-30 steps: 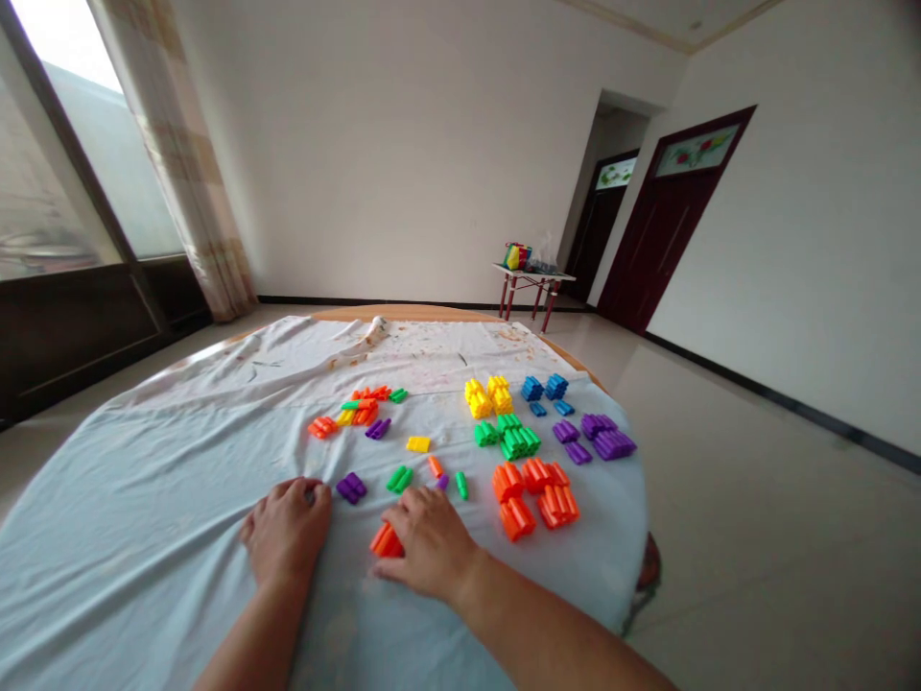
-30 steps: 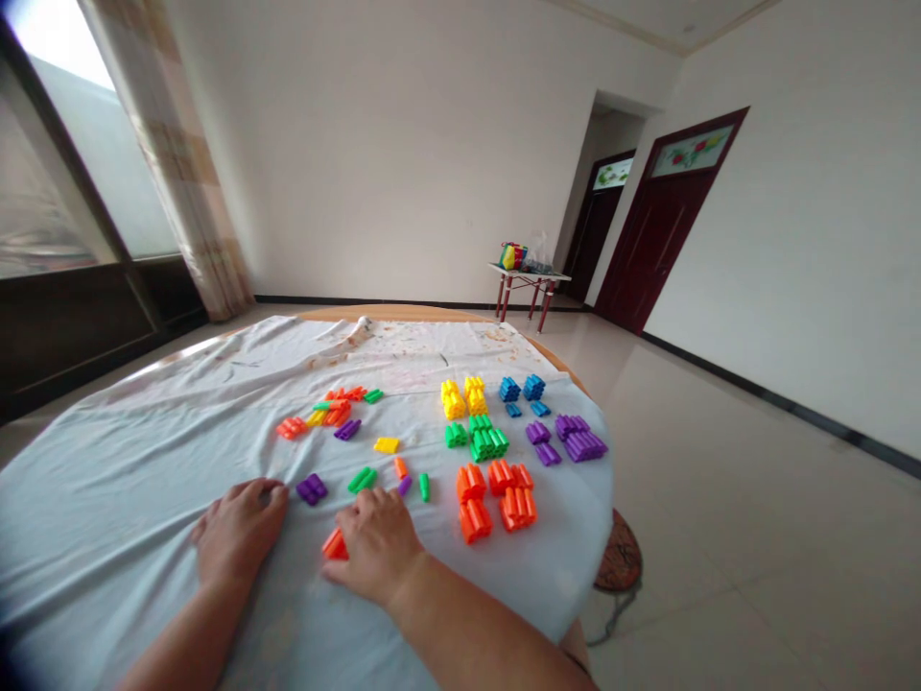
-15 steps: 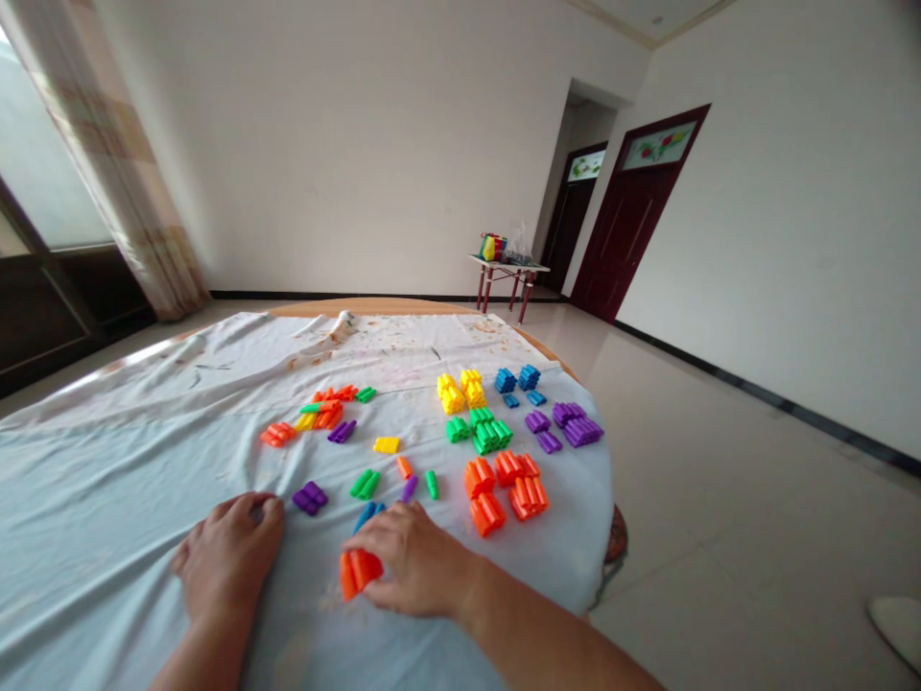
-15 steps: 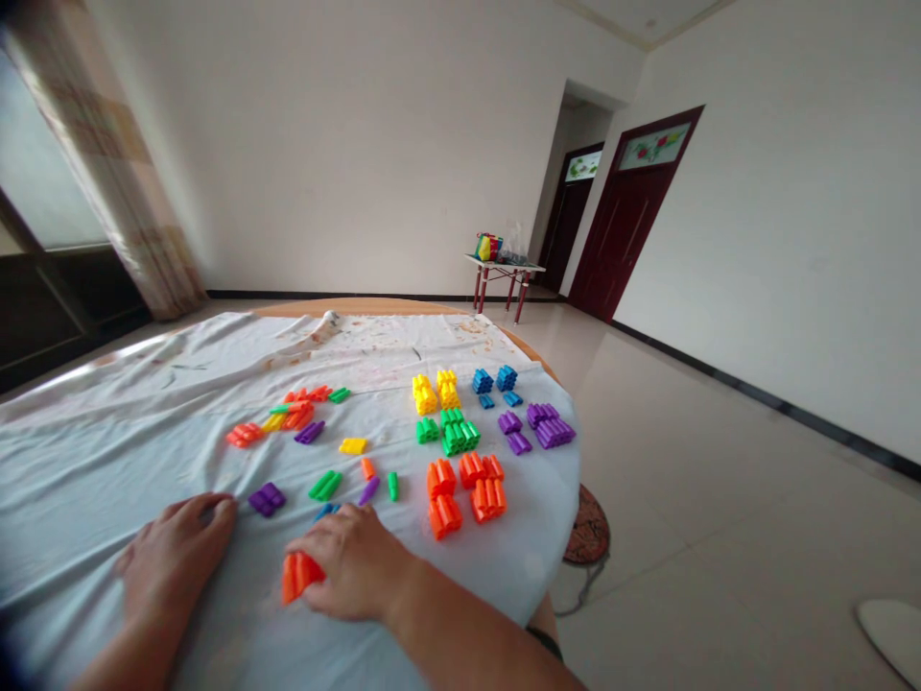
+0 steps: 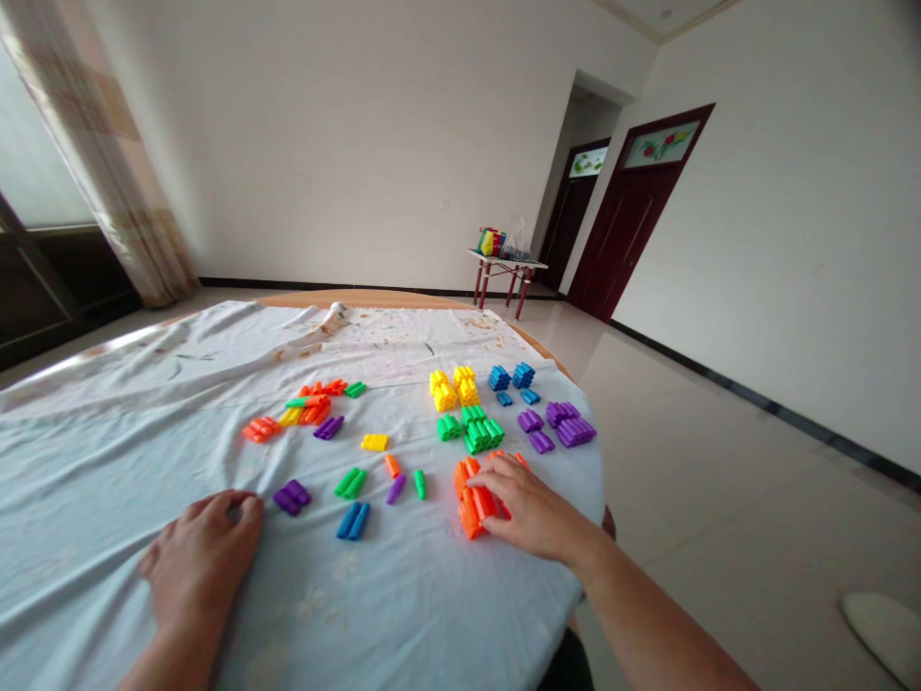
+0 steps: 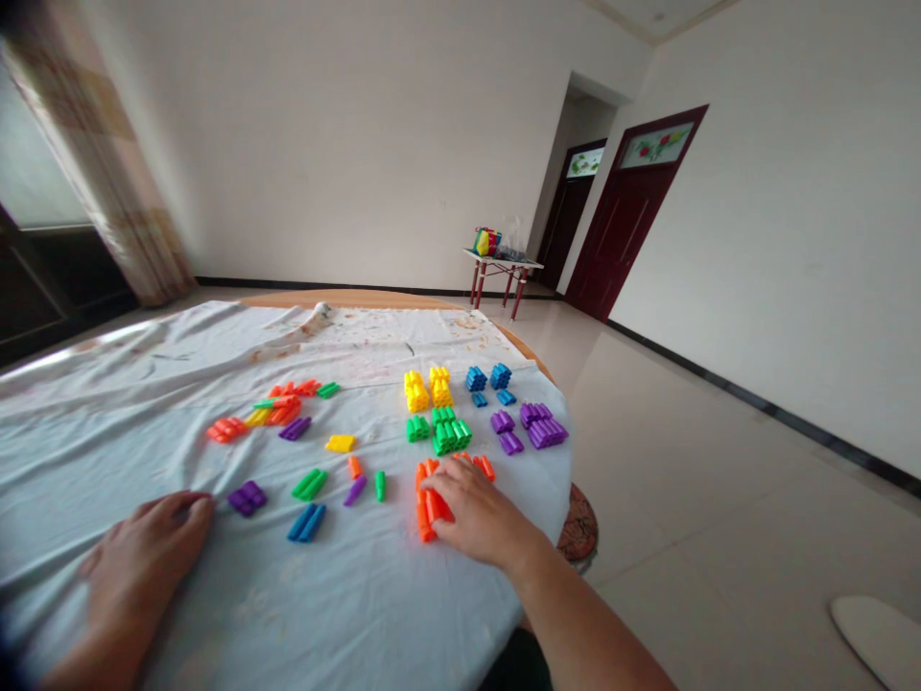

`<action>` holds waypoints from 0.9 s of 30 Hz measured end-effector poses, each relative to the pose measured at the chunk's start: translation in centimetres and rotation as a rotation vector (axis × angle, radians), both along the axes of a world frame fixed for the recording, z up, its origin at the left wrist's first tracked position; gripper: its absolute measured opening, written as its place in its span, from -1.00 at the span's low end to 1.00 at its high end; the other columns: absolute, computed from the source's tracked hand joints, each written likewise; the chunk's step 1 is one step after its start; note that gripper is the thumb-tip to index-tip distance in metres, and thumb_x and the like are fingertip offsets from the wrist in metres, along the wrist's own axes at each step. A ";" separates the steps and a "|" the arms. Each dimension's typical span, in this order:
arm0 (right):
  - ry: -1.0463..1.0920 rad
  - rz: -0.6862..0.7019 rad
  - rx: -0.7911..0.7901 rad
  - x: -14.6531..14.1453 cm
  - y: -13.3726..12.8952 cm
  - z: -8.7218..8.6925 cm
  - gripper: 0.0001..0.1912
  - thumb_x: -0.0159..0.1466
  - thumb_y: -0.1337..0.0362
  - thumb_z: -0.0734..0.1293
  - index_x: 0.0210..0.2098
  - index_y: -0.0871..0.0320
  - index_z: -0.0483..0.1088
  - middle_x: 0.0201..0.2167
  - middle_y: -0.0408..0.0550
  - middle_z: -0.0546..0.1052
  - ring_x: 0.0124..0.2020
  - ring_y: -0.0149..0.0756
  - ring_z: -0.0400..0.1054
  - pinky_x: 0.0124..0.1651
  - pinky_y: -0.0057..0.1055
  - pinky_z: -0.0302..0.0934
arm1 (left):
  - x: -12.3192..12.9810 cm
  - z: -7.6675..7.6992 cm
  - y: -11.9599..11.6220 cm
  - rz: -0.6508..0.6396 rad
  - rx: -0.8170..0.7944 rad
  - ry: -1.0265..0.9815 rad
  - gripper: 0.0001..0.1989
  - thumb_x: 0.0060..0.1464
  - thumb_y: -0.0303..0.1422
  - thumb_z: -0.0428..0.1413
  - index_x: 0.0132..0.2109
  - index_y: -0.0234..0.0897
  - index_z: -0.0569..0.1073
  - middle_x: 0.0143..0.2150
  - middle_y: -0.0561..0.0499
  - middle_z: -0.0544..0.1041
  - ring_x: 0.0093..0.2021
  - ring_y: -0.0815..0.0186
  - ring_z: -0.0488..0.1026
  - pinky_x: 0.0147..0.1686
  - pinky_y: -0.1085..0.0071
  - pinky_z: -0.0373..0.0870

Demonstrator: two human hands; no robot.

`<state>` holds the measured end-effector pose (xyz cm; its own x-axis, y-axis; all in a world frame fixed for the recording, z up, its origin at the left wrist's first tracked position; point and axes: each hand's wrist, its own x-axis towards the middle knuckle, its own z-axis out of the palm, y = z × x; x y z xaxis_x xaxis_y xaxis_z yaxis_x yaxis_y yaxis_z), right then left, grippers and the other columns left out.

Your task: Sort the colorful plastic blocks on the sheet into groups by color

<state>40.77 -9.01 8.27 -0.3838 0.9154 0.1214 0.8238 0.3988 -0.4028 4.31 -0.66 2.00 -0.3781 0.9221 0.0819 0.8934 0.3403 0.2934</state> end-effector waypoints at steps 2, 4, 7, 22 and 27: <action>-0.017 0.018 -0.013 0.1 0.0 -0.2 -0.54 0.13 0.44 0.32 0.04 0.08 0.36 -0.01 -0.01 0.39 0.11 -0.18 0.19 0.23 -0.21 0.03 | 0.1 0.0 0.0 0.007 0.004 0.002 -0.50 0.15 -0.13 -0.30 -0.07 -0.15 0.46 0.10 -0.09 0.43 0.09 0.05 0.29 0.05 0.13 0.15; -0.017 0.033 -0.024 0.1 0.0 -0.4 -0.55 0.14 0.43 0.31 0.04 0.09 0.36 -0.03 -0.01 0.41 0.09 -0.19 0.22 0.21 -0.22 0.05 | 0.1 0.1 0.0 0.009 0.013 0.003 -0.51 0.15 -0.13 -0.30 -0.08 -0.14 0.46 0.09 -0.09 0.44 0.08 0.06 0.30 0.05 0.14 0.15; -0.006 0.028 -0.028 0.1 -0.1 -0.8 -0.53 0.16 0.42 0.31 0.07 0.09 0.34 0.01 0.00 0.40 0.12 -0.19 0.20 0.22 -0.23 0.04 | 0.1 0.1 0.0 0.005 0.013 -0.006 -0.52 0.14 -0.12 -0.28 -0.09 -0.15 0.47 0.08 -0.08 0.44 0.08 0.05 0.30 0.06 0.13 0.15; 0.282 0.144 0.091 -8.5 0.7 -0.4 -0.72 0.24 0.33 0.32 -0.05 0.07 0.40 -0.11 -0.08 0.49 0.00 -0.28 0.31 0.17 -0.25 0.12 | 0.4 0.3 -0.5 -0.017 0.093 -0.107 -0.53 0.11 -0.11 -0.23 -0.15 -0.19 0.50 0.04 -0.17 0.45 0.09 -0.05 0.29 0.08 0.00 0.15; 0.250 0.101 0.072 -13.7 3.5 -3.3 -0.68 0.18 0.34 0.36 -0.05 0.12 0.38 -0.10 -0.02 0.47 0.00 -0.23 0.30 0.13 -0.25 0.15 | 0.4 0.4 -0.7 -0.015 0.085 -0.105 -0.54 0.11 -0.13 -0.24 -0.14 -0.18 0.48 0.03 -0.14 0.46 0.09 -0.01 0.29 0.09 0.04 0.14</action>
<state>27.10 -5.47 4.96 -0.4225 0.8595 0.2876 0.6570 0.5090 -0.5562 4.72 -1.36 2.38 -0.3749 0.9192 0.1203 0.8612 0.2972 0.4124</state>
